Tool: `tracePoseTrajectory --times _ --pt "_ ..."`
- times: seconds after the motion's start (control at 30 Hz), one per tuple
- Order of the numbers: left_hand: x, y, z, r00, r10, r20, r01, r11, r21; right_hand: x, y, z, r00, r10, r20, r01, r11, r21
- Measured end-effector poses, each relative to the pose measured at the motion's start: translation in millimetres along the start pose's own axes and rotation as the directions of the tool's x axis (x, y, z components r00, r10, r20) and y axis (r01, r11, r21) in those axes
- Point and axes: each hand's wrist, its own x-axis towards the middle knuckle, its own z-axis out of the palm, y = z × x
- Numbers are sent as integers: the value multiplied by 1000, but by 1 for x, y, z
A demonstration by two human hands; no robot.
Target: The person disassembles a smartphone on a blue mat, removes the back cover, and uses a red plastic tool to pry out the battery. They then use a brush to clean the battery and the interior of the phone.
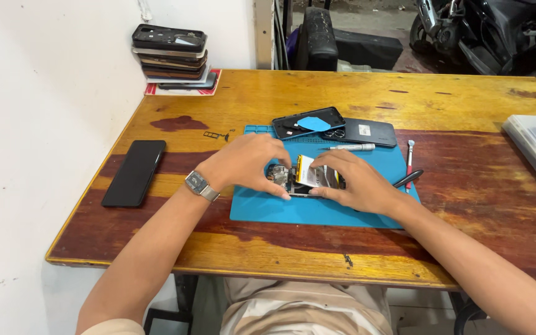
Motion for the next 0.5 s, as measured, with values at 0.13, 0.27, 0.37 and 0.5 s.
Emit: tracePoseTrajectory --times 0.13,0.27,0.37,0.5 --pt "1 0 7 1000 -18 25 18 1000 -8 0 -1 1 1000 16 16 -16 1000 -12" --pt "1 0 10 996 -69 63 69 998 -10 1 -2 1 997 59 53 -59 998 -3" --pt "1 -1 12 995 -73 71 74 997 -4 2 -3 1 995 71 73 -71 997 6" --pt "0 -2 13 998 -57 36 57 998 -5 3 -3 0 997 29 73 -32 999 31"
